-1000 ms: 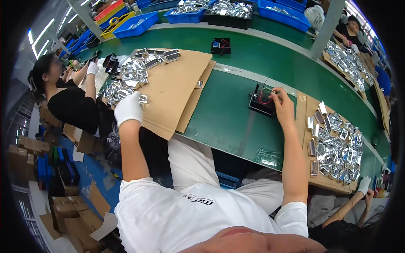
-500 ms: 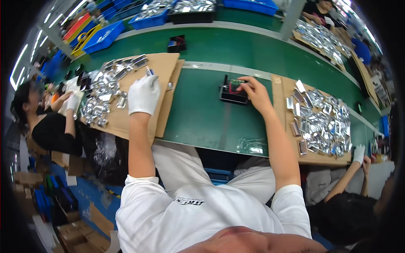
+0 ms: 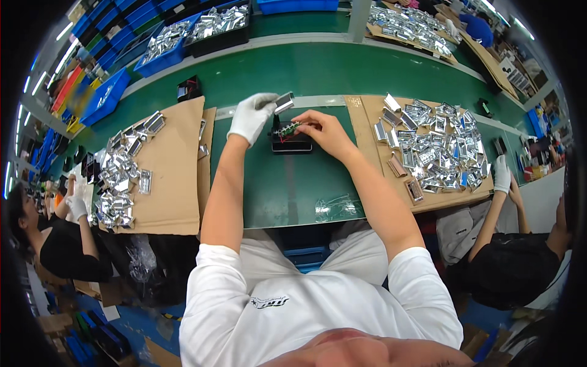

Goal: Assembling or inspecting small electronic components on a production line.

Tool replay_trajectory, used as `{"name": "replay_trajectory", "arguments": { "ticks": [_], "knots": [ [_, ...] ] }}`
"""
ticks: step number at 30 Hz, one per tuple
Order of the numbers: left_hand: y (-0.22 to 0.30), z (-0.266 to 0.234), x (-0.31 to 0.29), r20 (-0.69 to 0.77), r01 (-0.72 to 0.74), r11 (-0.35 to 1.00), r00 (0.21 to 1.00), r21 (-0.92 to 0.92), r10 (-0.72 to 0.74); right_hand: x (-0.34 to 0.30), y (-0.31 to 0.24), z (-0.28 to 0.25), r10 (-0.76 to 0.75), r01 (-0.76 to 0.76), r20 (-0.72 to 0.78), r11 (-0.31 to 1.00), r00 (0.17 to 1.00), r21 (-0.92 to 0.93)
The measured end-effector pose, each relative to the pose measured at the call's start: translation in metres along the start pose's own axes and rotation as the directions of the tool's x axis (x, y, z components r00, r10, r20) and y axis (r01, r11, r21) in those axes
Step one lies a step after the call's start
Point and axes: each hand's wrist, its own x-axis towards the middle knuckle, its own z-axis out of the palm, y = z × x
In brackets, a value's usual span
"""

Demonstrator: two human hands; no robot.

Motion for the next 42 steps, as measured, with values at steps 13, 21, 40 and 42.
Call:
{"name": "replay_trajectory", "arguments": {
  "ticks": [13, 21, 40, 42],
  "knots": [
    [0.011, 0.004, -0.014, 0.058, 0.11, 0.993, 0.992, 0.035, -0.111, -0.003, -0.002, 0.004, 0.008, -0.014, -0.127, 0.999, 0.992, -0.047],
    [0.006, 0.004, -0.012, 0.048, 0.063, 0.988, 0.996, 0.14, -0.07, -0.002, 0.002, 0.004, -0.018, 0.016, -0.106, 1.0, 0.994, -0.017],
    [0.011, 0.012, -0.019, 0.171, -0.317, 0.798, 0.948, 0.513, 0.267, -0.007, 0.005, -0.008, -0.077, 0.056, -0.047, 0.938, 0.996, -0.342],
    [0.005, 0.013, -0.015, 0.166, -0.327, 0.805, 0.945, 0.495, 0.282, -0.007, 0.004, -0.012, -0.02, 0.017, -0.006, 0.953, 1.0, -0.302]
  ]
}}
